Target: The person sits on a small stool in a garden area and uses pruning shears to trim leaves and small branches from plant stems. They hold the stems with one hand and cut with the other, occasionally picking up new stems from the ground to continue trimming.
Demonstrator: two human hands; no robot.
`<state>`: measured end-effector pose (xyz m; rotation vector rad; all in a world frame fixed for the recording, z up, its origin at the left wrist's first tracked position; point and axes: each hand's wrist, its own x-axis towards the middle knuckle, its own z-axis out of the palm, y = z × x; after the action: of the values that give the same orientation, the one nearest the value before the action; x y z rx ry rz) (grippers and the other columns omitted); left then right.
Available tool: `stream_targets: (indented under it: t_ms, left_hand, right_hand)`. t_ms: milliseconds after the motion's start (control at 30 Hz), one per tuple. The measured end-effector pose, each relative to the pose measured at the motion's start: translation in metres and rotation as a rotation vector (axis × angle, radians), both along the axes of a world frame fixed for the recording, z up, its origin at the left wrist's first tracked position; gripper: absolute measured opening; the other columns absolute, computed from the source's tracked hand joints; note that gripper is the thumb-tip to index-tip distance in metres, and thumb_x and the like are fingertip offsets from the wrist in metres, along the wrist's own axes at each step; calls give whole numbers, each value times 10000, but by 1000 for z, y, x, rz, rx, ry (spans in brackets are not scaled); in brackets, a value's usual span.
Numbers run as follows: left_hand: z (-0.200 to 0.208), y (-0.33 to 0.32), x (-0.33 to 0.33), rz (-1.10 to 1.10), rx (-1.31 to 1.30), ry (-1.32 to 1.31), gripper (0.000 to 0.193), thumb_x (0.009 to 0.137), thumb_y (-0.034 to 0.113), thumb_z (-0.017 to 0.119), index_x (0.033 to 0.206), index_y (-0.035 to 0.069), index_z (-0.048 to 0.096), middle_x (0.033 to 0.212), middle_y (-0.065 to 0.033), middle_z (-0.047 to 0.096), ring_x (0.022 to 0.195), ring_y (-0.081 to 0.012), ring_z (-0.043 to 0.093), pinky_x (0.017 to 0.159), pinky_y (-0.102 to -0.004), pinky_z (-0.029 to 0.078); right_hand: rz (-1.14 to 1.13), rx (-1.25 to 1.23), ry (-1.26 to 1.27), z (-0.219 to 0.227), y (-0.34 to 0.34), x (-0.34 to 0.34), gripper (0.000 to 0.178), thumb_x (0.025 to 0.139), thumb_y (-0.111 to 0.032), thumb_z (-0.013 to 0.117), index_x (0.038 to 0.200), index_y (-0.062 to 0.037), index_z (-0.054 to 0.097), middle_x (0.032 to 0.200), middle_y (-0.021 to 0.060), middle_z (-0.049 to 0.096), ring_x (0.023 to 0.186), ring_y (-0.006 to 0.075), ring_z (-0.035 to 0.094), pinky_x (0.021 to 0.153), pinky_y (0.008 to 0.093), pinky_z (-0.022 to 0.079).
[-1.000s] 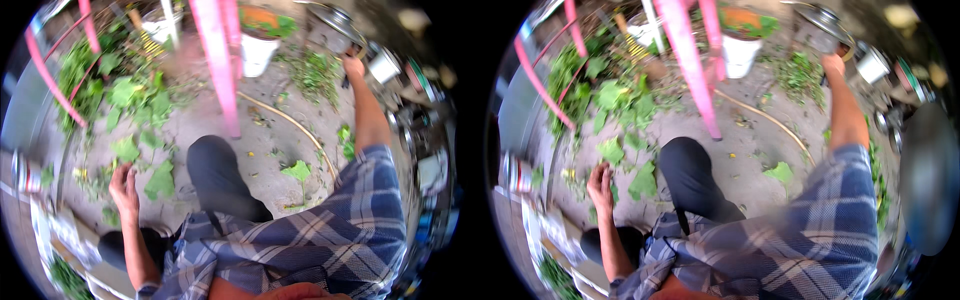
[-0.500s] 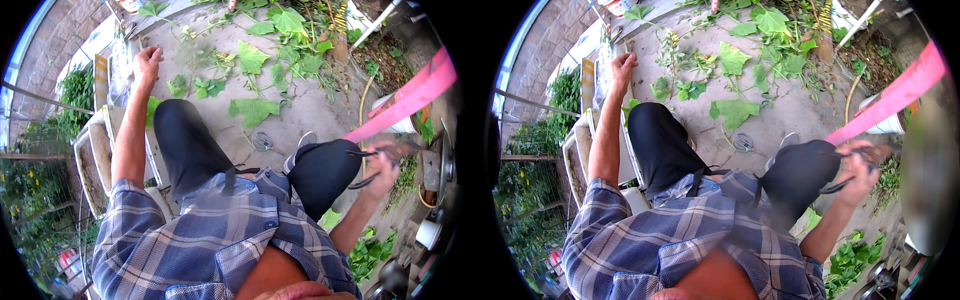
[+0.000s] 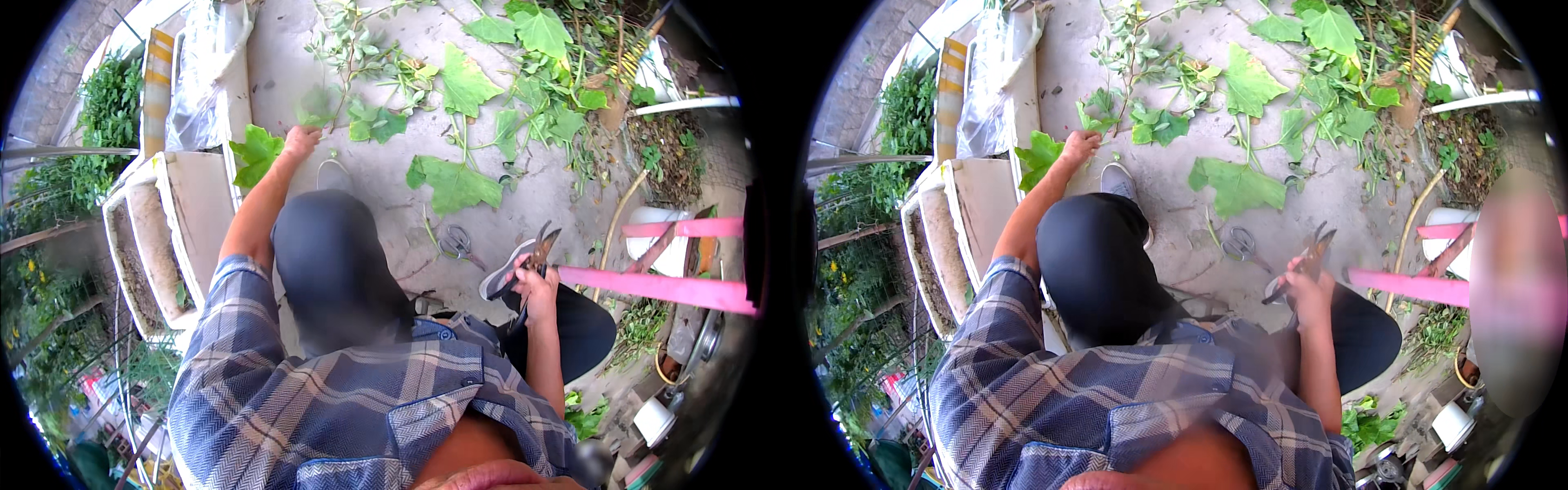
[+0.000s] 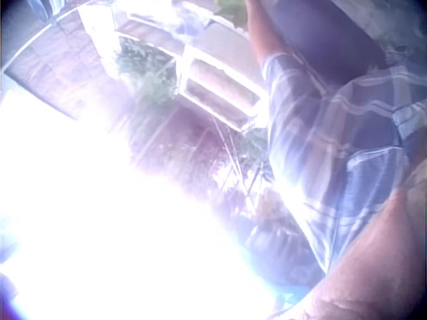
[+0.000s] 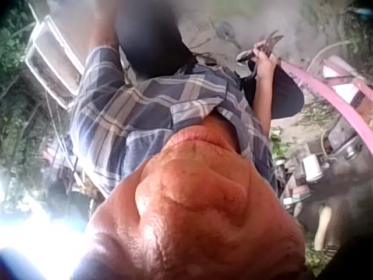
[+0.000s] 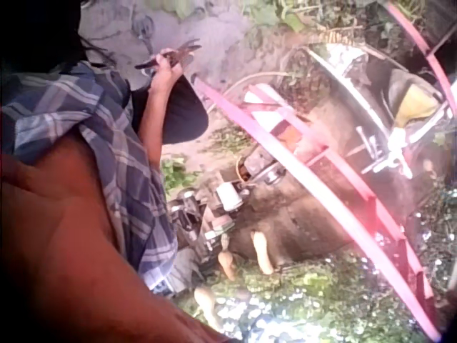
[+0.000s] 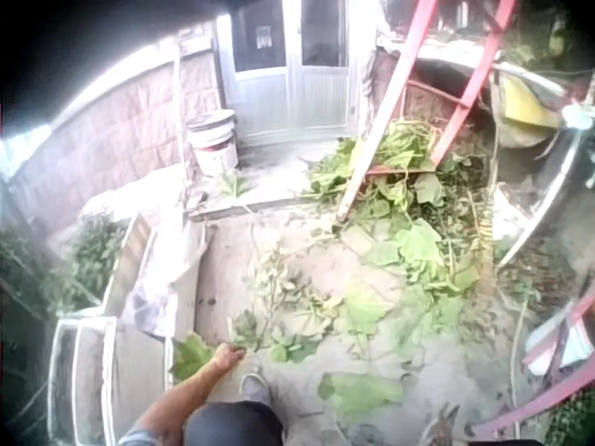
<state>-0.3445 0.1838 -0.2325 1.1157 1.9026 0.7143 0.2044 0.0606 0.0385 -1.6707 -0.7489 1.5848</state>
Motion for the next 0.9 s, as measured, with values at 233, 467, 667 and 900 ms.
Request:
stream_targets:
  t_ms: [233,467,667,900]
  left_hand:
    - [-45,81,13,-235,18,157,395,756,95,635,1145,27,606,1090,-180,602,818,-238,640,662,-320,540]
    - [-28,108,39,-68,-309,-197,338,810,72,622,1143,28,594,871,-78,619,677,-160,612,480,-277,474]
    - [34,101,84,-91,47,-167,181,842,43,571,1007,12,639,725,-27,618,538,-72,490,486,-225,387]
    - [238,99,139,-188,89,-820,238,842,73,578,1070,11,599,780,-20,611,540,-73,423,491,-222,324]
  right_hand:
    - [43,-199,-73,-29,19,-4,257,719,-65,567,966,4,556,847,75,587,697,206,615,637,327,527]
    - [33,-195,6,-46,28,-21,307,706,-65,572,997,27,536,864,97,572,736,229,607,685,355,515]
    - [65,-96,30,-29,29,-29,344,681,-105,597,997,27,564,897,83,581,746,191,603,685,304,469]
    - [101,128,119,5,22,-36,327,695,-50,589,1010,29,550,905,80,577,747,210,624,683,317,489]
